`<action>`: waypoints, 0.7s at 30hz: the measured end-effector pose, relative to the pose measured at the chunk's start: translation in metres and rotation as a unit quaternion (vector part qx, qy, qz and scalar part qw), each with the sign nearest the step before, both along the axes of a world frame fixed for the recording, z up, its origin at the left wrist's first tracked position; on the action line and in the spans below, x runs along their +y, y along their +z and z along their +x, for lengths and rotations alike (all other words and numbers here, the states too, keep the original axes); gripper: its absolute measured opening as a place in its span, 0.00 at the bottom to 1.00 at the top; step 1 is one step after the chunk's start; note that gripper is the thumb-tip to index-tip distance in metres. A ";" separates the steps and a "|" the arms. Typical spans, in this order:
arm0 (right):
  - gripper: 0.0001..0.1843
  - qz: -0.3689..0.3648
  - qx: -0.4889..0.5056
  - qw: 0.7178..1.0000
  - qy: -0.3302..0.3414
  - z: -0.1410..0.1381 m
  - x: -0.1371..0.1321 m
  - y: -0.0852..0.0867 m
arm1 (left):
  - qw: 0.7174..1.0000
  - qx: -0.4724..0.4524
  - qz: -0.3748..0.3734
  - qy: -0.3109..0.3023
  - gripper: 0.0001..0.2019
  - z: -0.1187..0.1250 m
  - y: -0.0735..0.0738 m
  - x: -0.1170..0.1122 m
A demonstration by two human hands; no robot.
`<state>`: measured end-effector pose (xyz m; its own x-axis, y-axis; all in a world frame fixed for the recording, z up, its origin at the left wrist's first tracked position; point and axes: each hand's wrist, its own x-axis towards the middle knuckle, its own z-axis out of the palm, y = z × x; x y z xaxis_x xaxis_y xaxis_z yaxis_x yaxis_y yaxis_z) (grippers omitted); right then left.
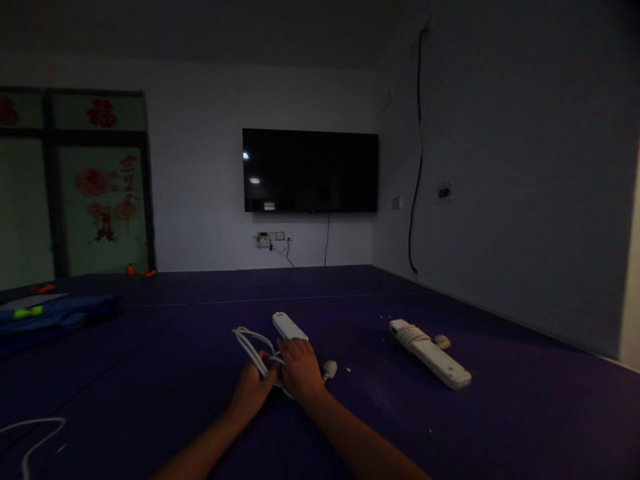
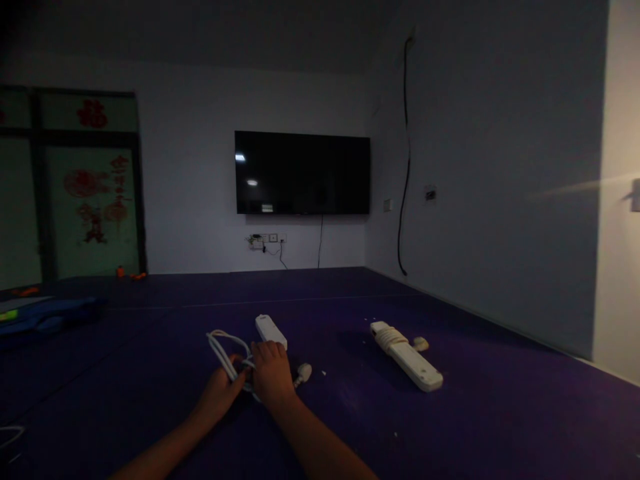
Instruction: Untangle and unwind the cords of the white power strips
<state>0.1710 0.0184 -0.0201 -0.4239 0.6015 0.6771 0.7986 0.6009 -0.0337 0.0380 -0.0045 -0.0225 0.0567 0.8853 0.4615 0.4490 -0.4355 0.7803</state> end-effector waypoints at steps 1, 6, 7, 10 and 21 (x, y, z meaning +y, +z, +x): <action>0.21 0.015 -0.013 1.000 0.011 0.000 0.000 0.000 | 1.000 -0.005 -0.001 0.004 0.11 0.000 0.001 -0.001; 0.16 0.032 -0.055 0.997 0.049 -0.002 -0.001 -0.002 | 1.000 -0.024 -0.001 0.005 0.12 0.002 0.004 -0.004; 0.14 0.027 -0.054 0.997 0.046 -0.002 -0.001 -0.001 | 1.000 -0.023 0.000 0.005 0.12 0.003 0.004 -0.004; 0.12 0.015 -0.047 0.998 0.029 -0.003 -0.002 -0.001 | 1.000 -0.015 0.007 0.003 0.12 0.003 0.006 -0.006; 0.10 -0.011 0.010 1.000 0.019 0.000 -0.002 0.001 | 0.998 -0.017 0.006 -0.053 0.18 0.005 0.007 -0.009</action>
